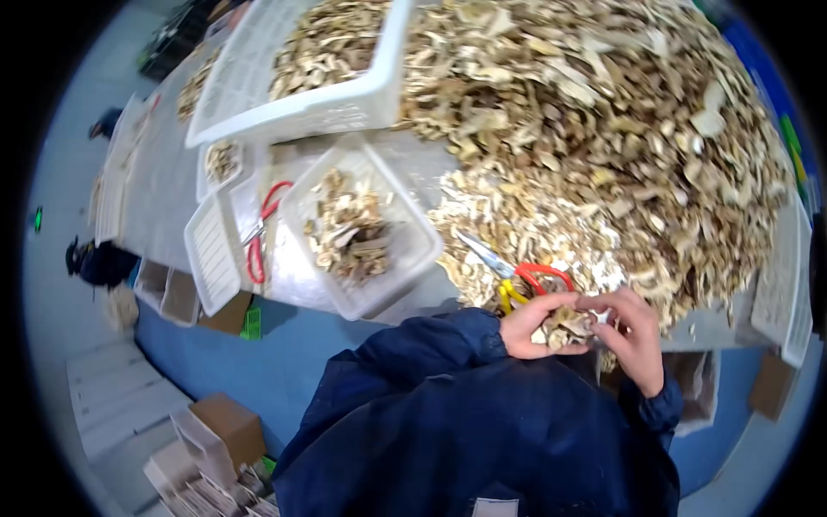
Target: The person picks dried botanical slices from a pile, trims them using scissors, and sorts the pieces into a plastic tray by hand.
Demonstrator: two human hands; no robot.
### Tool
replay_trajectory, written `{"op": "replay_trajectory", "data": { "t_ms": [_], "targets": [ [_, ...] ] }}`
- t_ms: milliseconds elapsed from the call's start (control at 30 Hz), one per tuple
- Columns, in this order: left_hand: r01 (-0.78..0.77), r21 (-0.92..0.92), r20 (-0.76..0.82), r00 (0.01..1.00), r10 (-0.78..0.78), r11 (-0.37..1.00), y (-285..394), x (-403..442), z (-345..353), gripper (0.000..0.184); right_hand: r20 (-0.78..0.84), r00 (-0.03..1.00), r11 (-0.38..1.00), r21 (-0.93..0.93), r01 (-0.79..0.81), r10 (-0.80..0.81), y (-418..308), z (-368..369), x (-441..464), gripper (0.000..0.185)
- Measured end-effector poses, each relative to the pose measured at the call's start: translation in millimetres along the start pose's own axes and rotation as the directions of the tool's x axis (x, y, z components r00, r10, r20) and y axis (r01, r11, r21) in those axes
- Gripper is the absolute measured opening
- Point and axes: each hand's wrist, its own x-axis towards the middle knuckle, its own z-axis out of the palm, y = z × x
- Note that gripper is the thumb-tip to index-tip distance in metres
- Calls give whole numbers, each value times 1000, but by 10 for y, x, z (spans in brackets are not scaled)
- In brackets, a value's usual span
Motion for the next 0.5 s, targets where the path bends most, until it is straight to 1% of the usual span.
{"op": "replay_trajectory", "data": {
  "t_ms": [33,67,133,167,200,233,267,300,333,367,400,433,467,500],
  "targets": [
    [13,-57,-11,1000,-13,998,27,-109,116,25,-95,993,997,35,-67,70,-57,44,-46,25],
    [-34,-93,38,999,38,995,67,-129,95,24,-182,975,990,79,-114,127,44,40,-72,26],
    [-107,-166,130,983,130,980,147,-198,18,23,-237,949,974,141,-178,208,263,-1,-77,25],
    [-197,-138,208,953,223,971,274,-298,79,25,-272,950,984,134,-120,153,349,-31,-70,21],
    [-320,7,166,935,315,947,431,-524,123,27,-311,927,966,214,-145,208,404,-34,-76,21],
    [-448,105,113,892,437,888,576,-718,193,26,-358,894,944,285,-169,268,430,-74,-77,21],
    [-599,264,19,787,617,756,686,-1004,256,24,-414,845,917,347,-196,337,442,-147,-117,21],
    [-682,476,-56,607,792,556,776,-1270,285,23,-439,800,901,332,-278,409,473,-205,-131,20],
    [-664,670,-61,397,916,333,847,-1493,299,23,-484,843,971,75,-227,234,583,-275,-128,19],
    [-582,812,107,205,973,33,935,-1570,361,25,-504,830,967,52,-248,240,625,-303,-119,19],
    [-400,883,267,-2,964,-245,1019,-1646,426,32,-528,809,964,87,-252,260,683,-308,-89,18],
    [-95,877,470,-24,882,-471,1232,-1866,248,34,-561,811,978,-14,-210,166,838,-317,-36,19],
    [144,795,591,38,806,-589,1316,-1970,212,35,-572,811,974,-90,-207,119,949,-312,17,18],
    [130,877,471,-38,881,-463,1355,-1973,234,31,-567,810,974,-57,-219,149,935,-287,51,18]
  ]
}}
